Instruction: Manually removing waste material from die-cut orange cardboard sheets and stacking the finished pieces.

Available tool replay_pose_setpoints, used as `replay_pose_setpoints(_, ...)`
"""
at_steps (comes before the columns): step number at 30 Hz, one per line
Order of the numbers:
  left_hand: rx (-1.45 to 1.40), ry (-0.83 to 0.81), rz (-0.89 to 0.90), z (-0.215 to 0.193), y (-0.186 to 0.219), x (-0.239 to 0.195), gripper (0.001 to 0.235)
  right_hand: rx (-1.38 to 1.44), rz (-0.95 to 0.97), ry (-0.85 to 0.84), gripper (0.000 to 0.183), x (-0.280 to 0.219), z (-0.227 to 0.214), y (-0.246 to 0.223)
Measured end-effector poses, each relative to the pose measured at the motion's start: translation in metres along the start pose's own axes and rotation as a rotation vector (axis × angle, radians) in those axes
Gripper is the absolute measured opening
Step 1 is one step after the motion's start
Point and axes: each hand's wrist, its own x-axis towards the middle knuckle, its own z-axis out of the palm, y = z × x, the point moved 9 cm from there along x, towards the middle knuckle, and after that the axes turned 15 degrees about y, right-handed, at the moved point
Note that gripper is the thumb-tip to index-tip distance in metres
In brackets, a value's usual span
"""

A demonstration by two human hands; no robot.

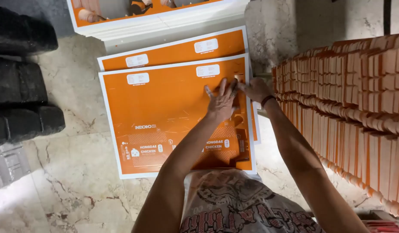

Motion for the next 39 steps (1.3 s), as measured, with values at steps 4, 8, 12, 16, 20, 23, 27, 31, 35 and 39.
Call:
replay_pose_setpoints(4, -0.129, -0.487, -0.151, 0.016, 0.001, 0.0, 0.076, 0.105, 0.129, -0.057, 0.051, -0.021, -0.013, -0.009)
replay_pose_setpoints(8, -0.309, -0.689, -0.158, 0.012, -0.002, 0.001, 0.072, -0.022, 0.261, 0.09, 0.047, -0.046, -0.028, 0.018)
replay_pose_setpoints(12, -0.455, -0.713, -0.047, 0.001, -0.014, -0.021, 0.07, -0.024, 0.268, 0.442, 0.061, -0.093, -0.035, 0.086)
replay_pose_setpoints(16, -0.534, -0.648, -0.031, -0.016, -0.035, -0.098, 0.059, 0.374, 0.228, 0.849, 0.052, -0.236, 0.015, 0.191)
replay_pose_setpoints(20, -0.513, -0.692, 0.02, -0.061, -0.071, -0.15, 0.059, 0.812, 0.702, 0.837, 0.072, -0.356, 0.14, 0.241)
replay_pose_setpoints(23, -0.51, -0.73, 0.066, -0.086, -0.083, -0.174, 0.07, 1.163, 0.857, 0.619, 0.051, -0.376, 0.24, 0.177)
replay_pose_setpoints(27, -0.513, -0.761, 0.034, -0.109, -0.083, -0.197, 0.076, 1.593, 1.029, 0.363, 0.089, -0.35, 0.289, -0.007)
replay_pose_setpoints(31, -0.491, -0.766, -0.026, -0.089, -0.059, -0.182, 0.087, 1.492, 0.744, 0.711, 0.046, -0.328, 0.284, 0.07)
replay_pose_setpoints(35, -0.394, -0.782, -0.004, -0.072, -0.02, -0.158, 0.107, 1.174, 0.806, 0.476, 0.053, -0.328, 0.254, 0.051)
replay_pose_setpoints(39, -0.352, -1.047, -0.262, -0.105, -0.004, -0.141, 0.131, 0.849, 0.809, 0.37, 0.072, -0.339, 0.226, 0.03)
